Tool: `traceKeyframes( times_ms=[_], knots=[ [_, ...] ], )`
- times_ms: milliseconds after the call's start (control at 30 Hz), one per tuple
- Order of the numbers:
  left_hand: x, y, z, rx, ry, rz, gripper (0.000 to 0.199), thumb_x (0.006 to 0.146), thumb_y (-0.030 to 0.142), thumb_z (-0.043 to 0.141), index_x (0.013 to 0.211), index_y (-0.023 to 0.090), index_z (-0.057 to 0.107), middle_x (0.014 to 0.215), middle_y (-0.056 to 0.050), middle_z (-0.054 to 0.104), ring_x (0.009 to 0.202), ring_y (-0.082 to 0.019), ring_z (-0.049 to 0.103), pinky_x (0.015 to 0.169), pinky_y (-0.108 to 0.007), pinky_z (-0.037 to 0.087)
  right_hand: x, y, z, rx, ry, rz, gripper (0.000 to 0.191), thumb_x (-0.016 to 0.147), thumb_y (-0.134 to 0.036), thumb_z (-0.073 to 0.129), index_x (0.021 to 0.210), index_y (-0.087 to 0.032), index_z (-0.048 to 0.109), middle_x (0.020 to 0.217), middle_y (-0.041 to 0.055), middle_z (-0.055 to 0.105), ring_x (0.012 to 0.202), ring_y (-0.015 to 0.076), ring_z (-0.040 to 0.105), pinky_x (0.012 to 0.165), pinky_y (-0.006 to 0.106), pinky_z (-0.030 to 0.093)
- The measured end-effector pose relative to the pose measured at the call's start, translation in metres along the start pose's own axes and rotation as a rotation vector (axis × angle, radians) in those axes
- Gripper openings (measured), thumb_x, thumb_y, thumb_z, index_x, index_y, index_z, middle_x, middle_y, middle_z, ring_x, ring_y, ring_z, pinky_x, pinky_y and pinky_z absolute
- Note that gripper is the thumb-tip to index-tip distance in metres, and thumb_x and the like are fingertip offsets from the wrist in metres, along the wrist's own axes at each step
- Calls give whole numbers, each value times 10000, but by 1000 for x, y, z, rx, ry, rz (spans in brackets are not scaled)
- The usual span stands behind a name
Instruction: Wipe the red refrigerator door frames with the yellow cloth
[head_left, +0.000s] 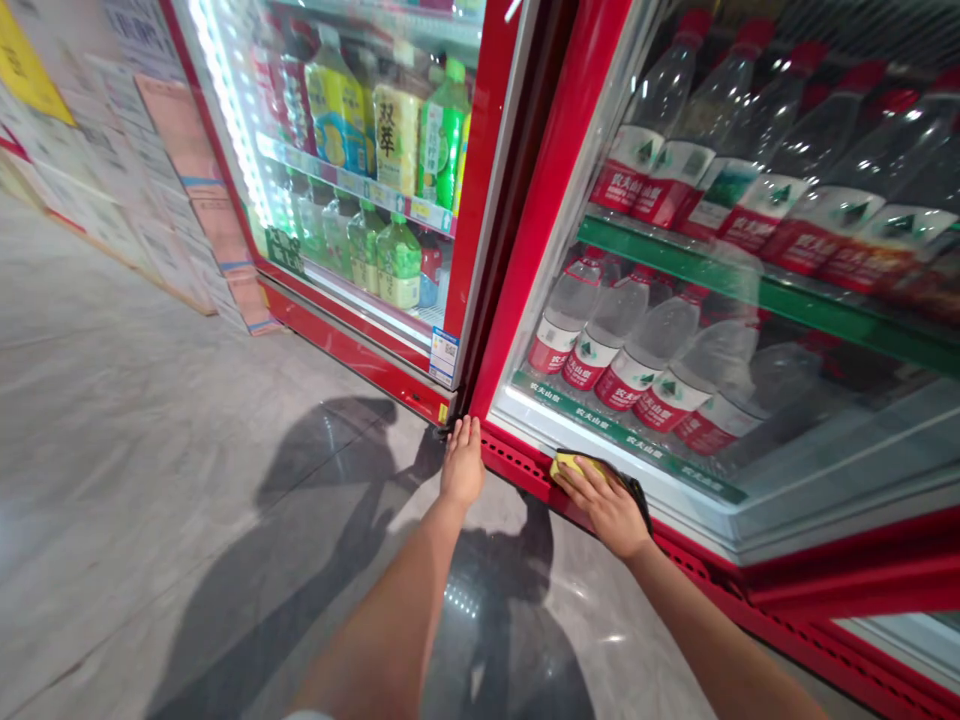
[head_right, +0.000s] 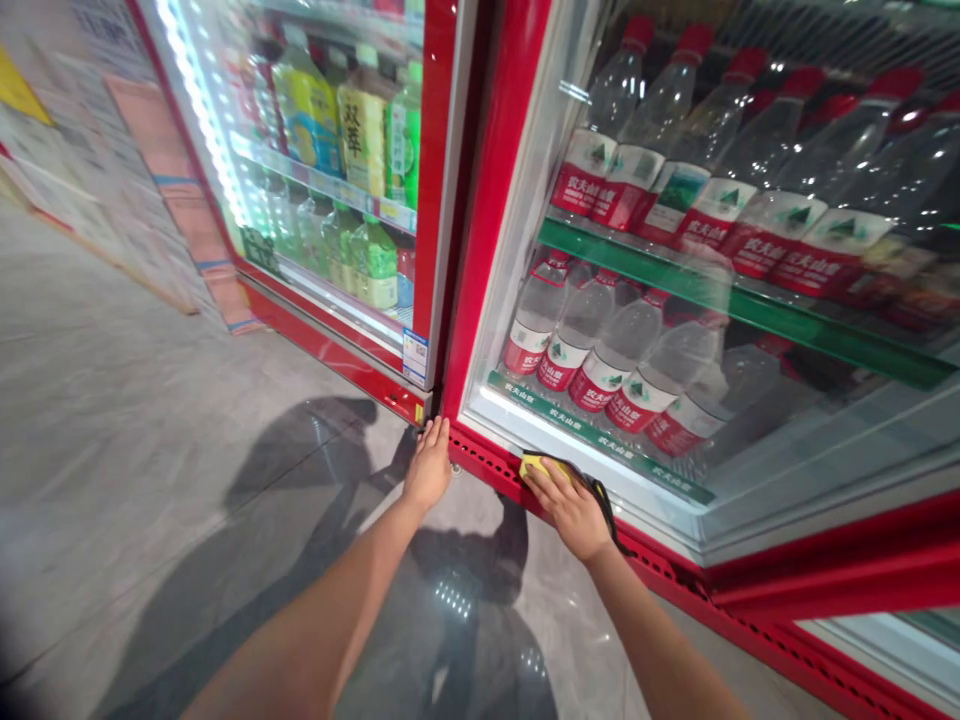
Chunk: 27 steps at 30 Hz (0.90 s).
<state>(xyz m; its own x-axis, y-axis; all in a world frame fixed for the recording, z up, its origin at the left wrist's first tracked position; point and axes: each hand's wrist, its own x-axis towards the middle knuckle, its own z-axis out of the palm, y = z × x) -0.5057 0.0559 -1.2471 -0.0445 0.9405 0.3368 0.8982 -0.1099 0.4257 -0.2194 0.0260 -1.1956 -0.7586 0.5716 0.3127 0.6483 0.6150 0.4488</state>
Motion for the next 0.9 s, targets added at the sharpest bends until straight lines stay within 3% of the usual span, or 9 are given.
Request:
traceKeyframes(
  times_ms=[67,267,333,500,733,900],
  knots=[
    [2,1,-5,20,15,16,780,822,-11,405,1582,78,251,1622,-226,348,1536,-291,287,1224,-486,344,-13,3,-1,-8,7,19,703,955,-105,412,1614,-288,249,1617,-44,404,1491,213,380,1070,382,456],
    [-5,17,-13,106,14,160,789,819,-20,395,1585,78,230,1665,-245,228,1549,-298,249,1235,-487,314,18,-2,-1,-48,15,37,613,976,-128,415,1568,-289,387,1632,-54,378,1495,210,371,1072,357,448],
    [-11,22,-13,134,-10,246,807,806,-34,396,1586,109,247,1678,-221,207,1550,-282,251,1247,-479,289,-1,11,-3,-73,6,-15,587,977,-128,421,1548,-268,427,1624,-59,397,1487,200,383,1064,332,454],
    [-19,26,-21,193,-71,451,876,759,-59,394,1598,142,245,1689,-201,150,1569,-287,163,1251,-507,271,-85,46,-7,-68,2,-75,560,984,-157,429,1538,-237,445,1599,-37,449,1472,191,403,1086,320,443],
    [-15,62,-20,217,-169,769,863,753,-79,344,1575,182,320,1686,-99,242,1575,-181,125,1278,-432,218,-78,42,-9,58,-48,47,592,987,-118,391,1547,-306,417,1620,-70,405,1498,164,367,1114,329,439],
    [-10,90,-14,201,-199,912,864,770,-68,346,1578,237,315,1659,-30,330,1566,-131,163,1287,-416,189,-141,70,-17,200,16,69,601,1001,-119,327,1540,-366,421,1516,-105,548,1423,111,470,1097,258,437]
  ],
)
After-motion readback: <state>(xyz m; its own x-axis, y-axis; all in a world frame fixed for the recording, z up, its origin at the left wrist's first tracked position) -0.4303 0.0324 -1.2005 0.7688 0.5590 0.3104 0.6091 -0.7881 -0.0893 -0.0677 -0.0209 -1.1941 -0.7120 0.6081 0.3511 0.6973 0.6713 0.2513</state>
